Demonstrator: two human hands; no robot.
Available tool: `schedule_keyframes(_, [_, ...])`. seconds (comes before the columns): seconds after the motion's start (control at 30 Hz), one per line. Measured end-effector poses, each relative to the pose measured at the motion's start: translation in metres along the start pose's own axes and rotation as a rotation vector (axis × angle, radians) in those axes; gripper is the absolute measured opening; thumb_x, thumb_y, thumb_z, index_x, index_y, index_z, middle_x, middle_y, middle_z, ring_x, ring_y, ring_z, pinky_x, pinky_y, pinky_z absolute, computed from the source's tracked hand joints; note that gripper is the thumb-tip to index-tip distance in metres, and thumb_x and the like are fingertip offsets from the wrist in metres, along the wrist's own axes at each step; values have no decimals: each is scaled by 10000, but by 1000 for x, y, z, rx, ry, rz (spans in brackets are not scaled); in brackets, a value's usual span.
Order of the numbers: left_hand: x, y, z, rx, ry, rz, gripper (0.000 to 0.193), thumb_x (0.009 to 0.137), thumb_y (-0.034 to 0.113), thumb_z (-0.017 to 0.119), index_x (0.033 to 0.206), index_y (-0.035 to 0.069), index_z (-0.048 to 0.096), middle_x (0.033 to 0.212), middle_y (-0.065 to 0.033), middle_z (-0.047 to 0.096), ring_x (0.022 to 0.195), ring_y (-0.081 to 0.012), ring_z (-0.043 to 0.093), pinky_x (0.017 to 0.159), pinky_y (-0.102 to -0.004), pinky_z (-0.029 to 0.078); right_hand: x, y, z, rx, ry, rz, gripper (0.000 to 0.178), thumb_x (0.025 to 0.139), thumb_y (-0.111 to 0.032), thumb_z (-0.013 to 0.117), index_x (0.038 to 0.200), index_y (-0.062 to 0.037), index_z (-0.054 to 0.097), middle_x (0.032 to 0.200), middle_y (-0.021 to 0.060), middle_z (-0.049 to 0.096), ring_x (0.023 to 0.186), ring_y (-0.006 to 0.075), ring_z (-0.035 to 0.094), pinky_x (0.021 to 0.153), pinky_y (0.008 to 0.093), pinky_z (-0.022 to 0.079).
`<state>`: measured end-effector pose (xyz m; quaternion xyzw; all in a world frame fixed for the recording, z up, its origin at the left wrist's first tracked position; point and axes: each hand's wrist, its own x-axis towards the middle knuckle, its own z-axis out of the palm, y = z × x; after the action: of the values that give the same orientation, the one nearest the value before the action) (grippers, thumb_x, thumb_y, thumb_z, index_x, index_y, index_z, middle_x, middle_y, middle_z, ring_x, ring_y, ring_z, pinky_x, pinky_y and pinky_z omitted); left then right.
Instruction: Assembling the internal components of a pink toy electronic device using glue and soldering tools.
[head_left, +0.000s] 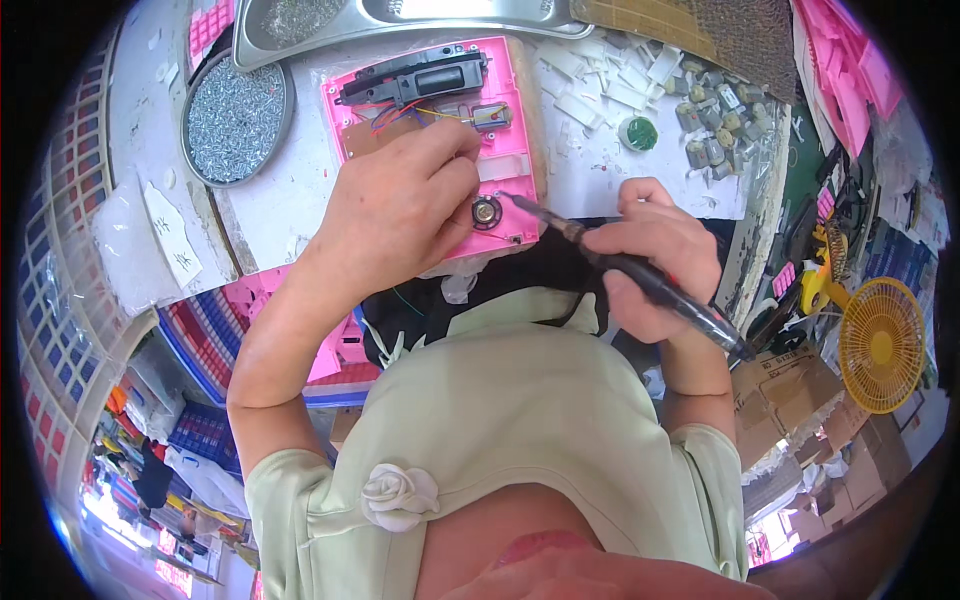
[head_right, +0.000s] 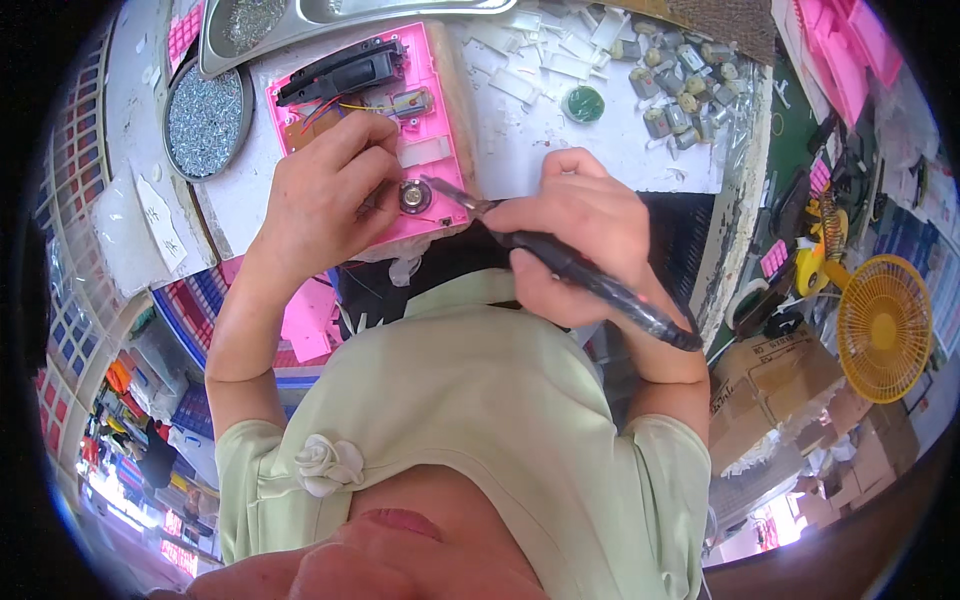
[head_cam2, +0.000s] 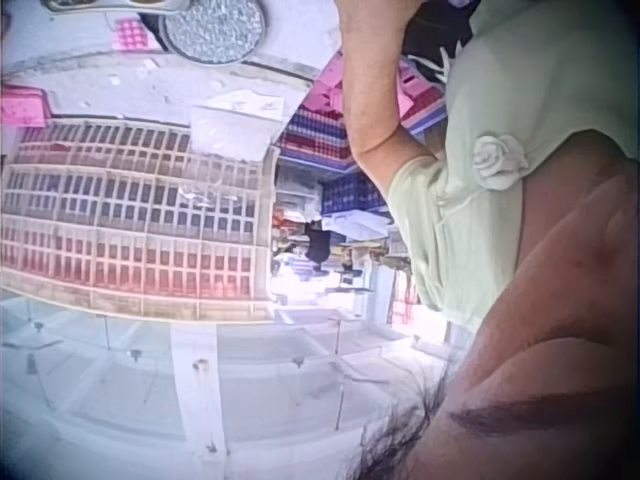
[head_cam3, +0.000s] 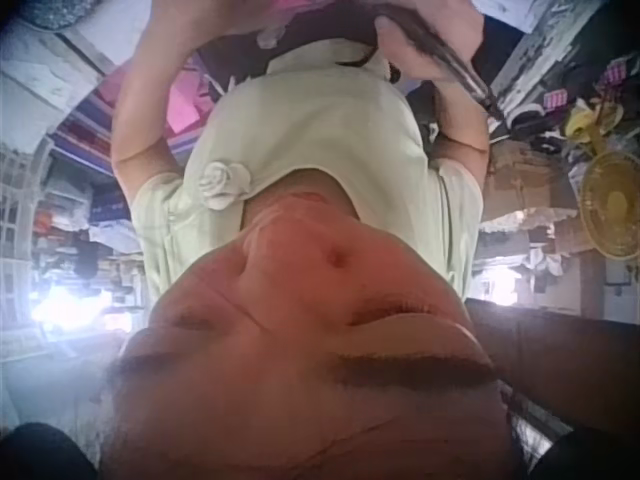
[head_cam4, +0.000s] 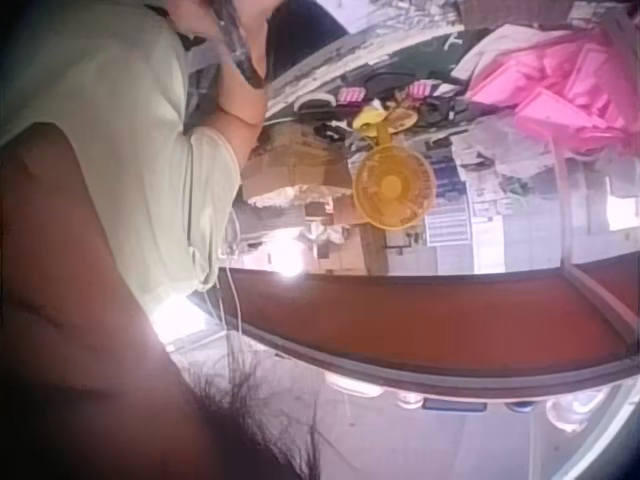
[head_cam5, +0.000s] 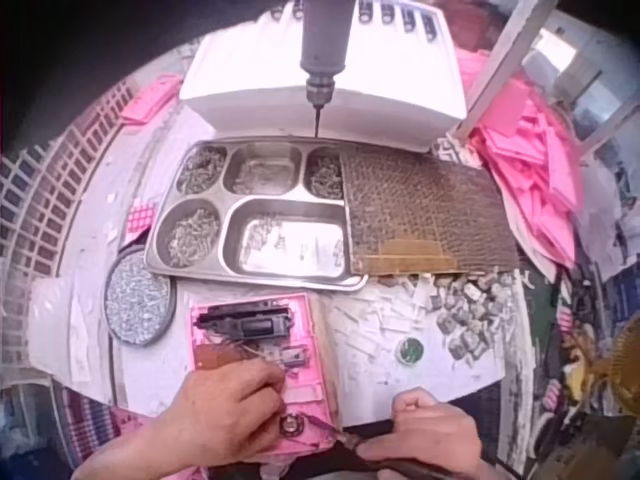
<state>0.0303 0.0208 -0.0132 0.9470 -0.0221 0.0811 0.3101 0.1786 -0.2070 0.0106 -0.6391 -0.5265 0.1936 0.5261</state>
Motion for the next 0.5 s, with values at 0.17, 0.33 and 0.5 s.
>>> schedule_keyframes(0.17, [1,-1,-5,-5,-5,26,189,716,38,754,857,79,635,1066,-60,648,901,-271,674,681,-379,567,-34,-1,-22,59,213,62,315,777,-111,696,1051,34,644,683,71,605,583,165,477,760,353,464])
schedule_keyframes(0.33, [-2,-1,-4,24,0,22,187,718,25,741,870,49,635,1043,-125,642,929,-337,665,740,-416,555,-105,-18,-91,18,679,223,326,843,-168,728,1048,48,598,938,135,642,896,208,597,895,347,466])
schedule_keyframes(0.5, [9,3,3,20,37,76,174,733,13,725,879,44,636,1027,-132,643,902,-341,647,783,-430,517,-184,-71,-174,-182,1277,193,123,809,-14,603,930,10,610,764,22,596,569,48,421,527,202,295])
